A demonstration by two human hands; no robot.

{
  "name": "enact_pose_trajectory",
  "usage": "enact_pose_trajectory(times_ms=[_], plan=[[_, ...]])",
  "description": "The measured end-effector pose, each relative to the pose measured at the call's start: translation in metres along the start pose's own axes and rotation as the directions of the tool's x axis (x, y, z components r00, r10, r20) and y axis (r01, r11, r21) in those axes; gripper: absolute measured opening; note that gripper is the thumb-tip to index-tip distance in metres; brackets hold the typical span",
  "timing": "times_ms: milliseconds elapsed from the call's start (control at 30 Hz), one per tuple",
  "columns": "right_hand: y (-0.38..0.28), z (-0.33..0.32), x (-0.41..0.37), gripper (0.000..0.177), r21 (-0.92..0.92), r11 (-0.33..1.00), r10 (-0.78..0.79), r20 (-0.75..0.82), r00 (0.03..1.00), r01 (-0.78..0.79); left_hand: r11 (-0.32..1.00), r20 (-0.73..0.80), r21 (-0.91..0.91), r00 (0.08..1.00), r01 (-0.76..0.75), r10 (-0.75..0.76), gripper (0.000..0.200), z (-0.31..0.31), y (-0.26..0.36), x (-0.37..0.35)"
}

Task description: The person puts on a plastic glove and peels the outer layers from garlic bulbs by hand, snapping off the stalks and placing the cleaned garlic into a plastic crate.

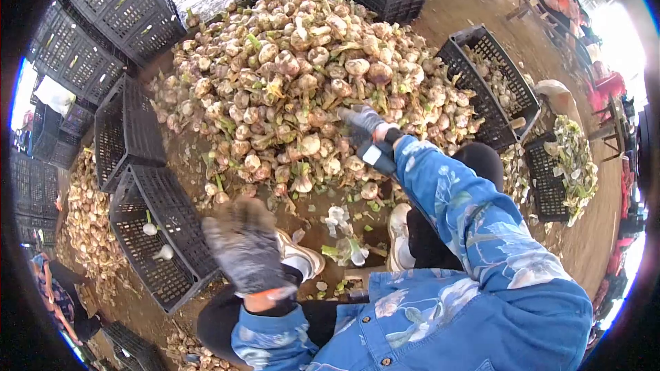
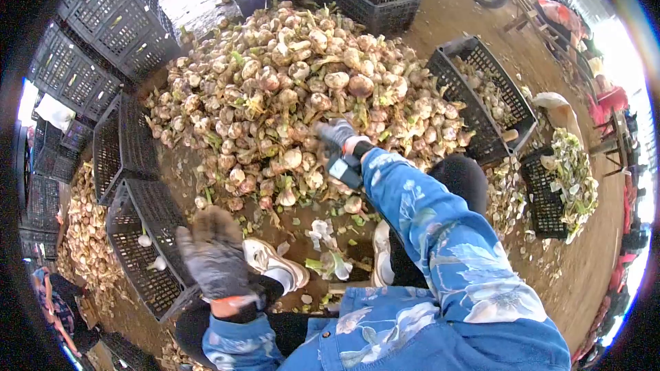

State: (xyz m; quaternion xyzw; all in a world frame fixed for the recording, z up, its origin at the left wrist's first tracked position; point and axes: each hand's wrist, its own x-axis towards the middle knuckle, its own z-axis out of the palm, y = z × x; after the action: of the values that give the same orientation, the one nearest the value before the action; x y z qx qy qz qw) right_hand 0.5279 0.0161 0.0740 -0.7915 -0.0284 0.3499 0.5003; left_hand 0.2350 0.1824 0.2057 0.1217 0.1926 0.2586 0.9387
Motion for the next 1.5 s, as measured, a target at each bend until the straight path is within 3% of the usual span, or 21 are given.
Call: enact_pose_trajectory(times_ms=[67, 200, 233, 267, 333, 367, 467, 533, 567, 600, 633, 667, 833, 900, 967, 1100, 1200, 1233, 1267, 1333, 1500], plan=[[0.049, 0.01, 0.083, 0.069, 0.733, 0.669, -0.063, 0.218, 0.974, -0.121, 0.995, -0.021, 0.034, 0.995, 0.094, -0.094, 0.046, 0.003, -0.013, -0.001], [0.016, 0.013, 0.121, 0.073, 0.716, 0.674, 0.063, 0.189, 0.98, -0.182, 0.979, -0.293, 0.141, 0.951, 0.146, -0.1, 0.04, 0.018, -0.021, -0.001], [0.011, 0.011, 0.122, 0.074, 0.864, 0.418, 0.262, 0.184, 0.948, -0.283, 0.981, -0.295, 0.142, 0.951, 0.135, -0.088, 0.04, 0.018, -0.021, 0.002], [0.051, 0.007, 0.173, 0.066, 0.884, 0.333, 0.156, 0.291, 0.944, -0.327, 0.975, -0.364, 0.173, 0.929, 0.142, -0.071, 0.04, 0.018, -0.022, 0.004], [-0.008, 0.016, 0.114, 0.053, 0.881, 0.437, 0.351, 0.02, 0.936, -0.183, 0.968, -0.435, 0.201, 0.899, 0.151, -0.05, 0.04, 0.016, -0.021, 0.004], [-0.001, 0.017, 0.104, 0.037, 0.926, 0.365, 0.117, 0.059, 0.991, -0.099, 0.966, -0.391, 0.206, 0.918, 0.154, -0.063, 0.04, 0.011, -0.021, 0.005], [-0.032, 0.025, 0.048, 0.023, 0.906, 0.409, -0.123, 0.174, 0.977, -0.11, 0.963, -0.313, 0.212, 0.945, 0.168, -0.095, 0.039, -0.011, -0.026, 0.01], [-0.047, 0.038, 0.014, 0.01, 0.386, 0.87, -0.34, 0.017, 0.94, 0.307, 0.887, -0.293, 0.433, 0.956, 0.16, -0.029, 0.043, -0.015, -0.034, 0.012], [-0.029, 0.062, 0.012, 0.012, 0.863, 0.487, -0.278, 0.008, 0.961, 0.133, 0.805, -0.342, 0.567, 0.939, 0.176, 0.035, 0.046, -0.003, -0.042, 0.012], [-0.005, 0.074, 0.02, 0.012, 0.737, 0.669, -0.338, 0.191, 0.922, 0.093, 0.804, -0.348, 0.565, 0.937, 0.185, 0.029, 0.046, -0.009, -0.048, 0.014], [-0.03, 0.075, -0.048, 0.015, 0.406, 0.809, -0.499, 0.092, 0.862, 0.425, 0.717, -0.3, 0.676, 0.952, 0.166, 0.062, 0.046, -0.026, -0.055, 0.02], [-0.061, 0.077, -0.122, 0.028, -0.018, 0.749, -0.659, 0.08, 0.748, 0.662, 0.616, -0.248, 0.775, 0.965, 0.142, 0.089, 0.047, -0.038, -0.06, 0.022], [-0.053, 0.084, -0.197, 0.043, -0.389, 0.457, -0.79, 0.235, 0.566, 0.8, 0.737, -0.048, 0.666, 0.992, 0.117, -0.113, 0.047, -0.11, -0.069, 0.067], [-0.046, 0.082, -0.205, 0.044, -0.132, 0.68, -0.694, 0.201, 0.691, 0.721, 0.785, -0.005, 0.605, 0.987, 0.132, -0.162, 0.046, -0.12, -0.063, 0.067], [-0.038, 0.077, -0.201, 0.046, 0.237, 0.893, -0.438, 0.259, 0.861, 0.383, 0.422, -0.041, 0.905, 0.979, -0.049, 0.2, 0.04, -0.127, -0.066, 0.044], [-0.056, 0.066, -0.205, 0.044, 0.202, 0.937, -0.334, 0.278, 0.901, 0.285, 0.124, 0.213, 0.966, 0.969, -0.228, 0.123, 0.04, -0.087, -0.05, 0.016], [-0.063, 0.069, -0.209, 0.042, 0.117, 0.965, -0.263, 0.405, 0.876, 0.236, 0.397, 0.336, 0.83, 0.919, -0.392, 0.206, 0.039, -0.063, -0.063, -0.007], [-0.06, 0.072, -0.208, 0.04, 0.111, 0.966, -0.257, 0.389, 0.885, 0.232, 0.134, 0.276, 0.948, 0.956, -0.288, 0.101, 0.04, -0.053, -0.054, -0.01], [-0.056, 0.074, -0.206, 0.038, 0.104, 0.968, -0.25, 0.373, 0.893, 0.228, 0.136, 0.274, 0.948, 0.956, -0.287, 0.104, 0.04, -0.045, -0.053, -0.01], [-0.049, 0.075, -0.203, 0.038, 0.14, 0.945, -0.326, 0.362, 0.873, 0.295, 0.331, 0.173, 0.915, 0.966, -0.229, 0.19, 0.034, -0.035, -0.058, -0.011], [-0.064, 0.066, -0.212, 0.037, 0.005, 0.936, -0.322, 0.411, 0.853, 0.352, 0.418, 0.192, 0.871, 0.962, -0.259, 0.196, 0.032, -0.033, -0.063, -0.015]])
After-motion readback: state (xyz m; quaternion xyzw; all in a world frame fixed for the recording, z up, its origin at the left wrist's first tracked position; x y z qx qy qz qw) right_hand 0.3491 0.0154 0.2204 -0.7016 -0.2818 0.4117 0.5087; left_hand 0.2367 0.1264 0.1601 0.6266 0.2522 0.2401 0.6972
